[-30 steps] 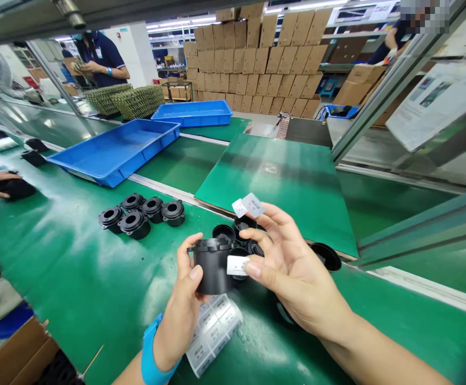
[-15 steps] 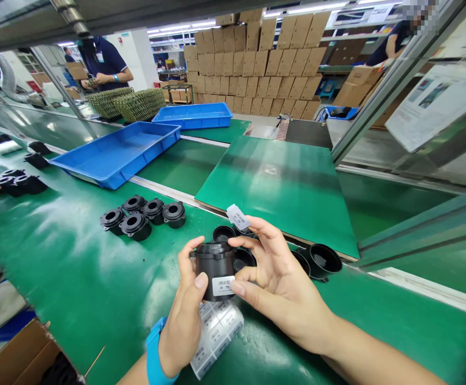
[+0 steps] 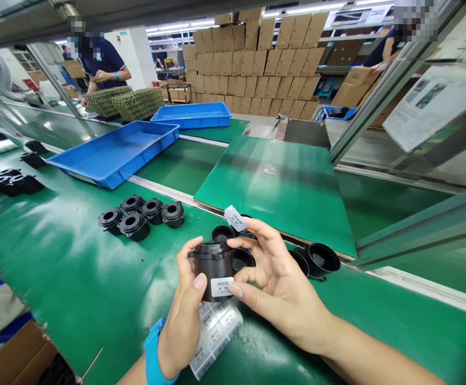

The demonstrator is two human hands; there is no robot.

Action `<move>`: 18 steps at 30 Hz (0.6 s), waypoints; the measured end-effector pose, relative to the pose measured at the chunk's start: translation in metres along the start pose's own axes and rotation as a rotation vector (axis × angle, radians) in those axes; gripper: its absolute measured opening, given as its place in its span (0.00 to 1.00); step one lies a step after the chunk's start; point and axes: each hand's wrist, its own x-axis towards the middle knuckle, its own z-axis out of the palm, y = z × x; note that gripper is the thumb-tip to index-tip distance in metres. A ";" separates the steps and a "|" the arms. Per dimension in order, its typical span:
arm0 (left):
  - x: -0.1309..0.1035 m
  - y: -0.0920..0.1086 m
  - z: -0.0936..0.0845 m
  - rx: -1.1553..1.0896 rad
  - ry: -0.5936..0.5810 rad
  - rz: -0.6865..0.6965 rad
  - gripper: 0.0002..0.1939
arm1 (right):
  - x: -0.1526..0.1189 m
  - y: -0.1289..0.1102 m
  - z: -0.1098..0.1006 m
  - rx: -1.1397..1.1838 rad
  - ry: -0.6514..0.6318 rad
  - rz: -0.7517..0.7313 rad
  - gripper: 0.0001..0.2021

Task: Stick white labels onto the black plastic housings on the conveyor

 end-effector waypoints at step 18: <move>0.000 -0.002 0.001 -0.027 -0.011 0.042 0.29 | 0.000 0.003 -0.002 0.020 -0.021 -0.005 0.39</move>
